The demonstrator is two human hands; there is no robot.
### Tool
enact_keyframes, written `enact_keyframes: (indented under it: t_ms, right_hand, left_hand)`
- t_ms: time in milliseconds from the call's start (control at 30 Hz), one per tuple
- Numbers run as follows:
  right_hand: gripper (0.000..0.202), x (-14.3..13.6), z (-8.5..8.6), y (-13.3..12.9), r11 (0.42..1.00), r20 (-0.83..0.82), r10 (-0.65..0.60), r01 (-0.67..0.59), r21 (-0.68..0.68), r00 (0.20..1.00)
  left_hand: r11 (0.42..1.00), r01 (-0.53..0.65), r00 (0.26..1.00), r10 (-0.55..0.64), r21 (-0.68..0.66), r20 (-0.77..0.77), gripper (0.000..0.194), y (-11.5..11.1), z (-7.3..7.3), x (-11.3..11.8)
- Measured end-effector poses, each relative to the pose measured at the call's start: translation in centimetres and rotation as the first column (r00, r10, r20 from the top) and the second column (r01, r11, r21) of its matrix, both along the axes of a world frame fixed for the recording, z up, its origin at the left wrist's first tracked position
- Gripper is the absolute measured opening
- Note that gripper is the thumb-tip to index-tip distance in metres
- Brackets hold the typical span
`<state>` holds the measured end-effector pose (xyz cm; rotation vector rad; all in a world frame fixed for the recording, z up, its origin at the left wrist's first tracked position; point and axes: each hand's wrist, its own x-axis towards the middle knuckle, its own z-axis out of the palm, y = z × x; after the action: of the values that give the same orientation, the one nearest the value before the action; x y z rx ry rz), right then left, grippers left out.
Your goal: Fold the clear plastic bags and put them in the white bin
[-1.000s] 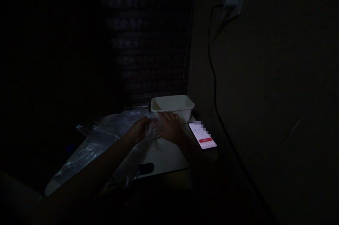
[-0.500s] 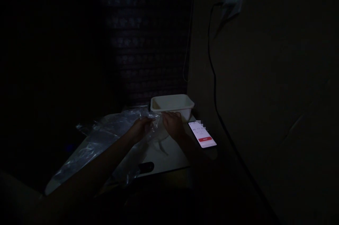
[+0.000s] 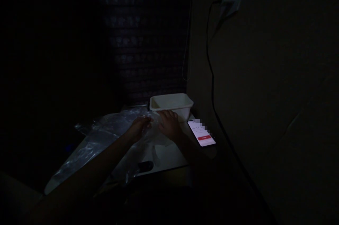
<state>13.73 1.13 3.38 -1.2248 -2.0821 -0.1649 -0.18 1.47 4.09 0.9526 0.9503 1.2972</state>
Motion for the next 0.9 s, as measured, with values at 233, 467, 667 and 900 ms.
enact_keyframes:
  t_ms: [233,467,667,900]
  right_hand:
    - [0.021,1.8,0.4,1.8,0.999,-0.353,-0.049,0.042,-0.029,0.934]
    - [0.022,4.4,0.8,2.0,0.983,-0.609,-0.054,-0.066,-0.173,0.791]
    - [0.018,5.1,0.6,1.8,0.938,-0.583,-0.097,-0.122,-0.325,0.807]
    - [0.011,5.5,0.5,2.3,0.929,-0.580,-0.165,-0.072,-0.364,0.798]
  left_hand:
    - [0.995,0.101,0.994,-0.100,0.021,-0.040,0.020,0.3,-0.5,-0.8]
    - [0.994,0.087,0.945,-0.062,0.064,-0.321,0.010,1.0,-0.8,-2.2]
    - [0.990,0.094,0.914,-0.043,0.109,-0.404,0.010,1.1,-0.2,-1.8]
    - [0.992,0.086,0.743,-0.002,0.092,-0.669,0.011,0.5,0.9,-1.4]
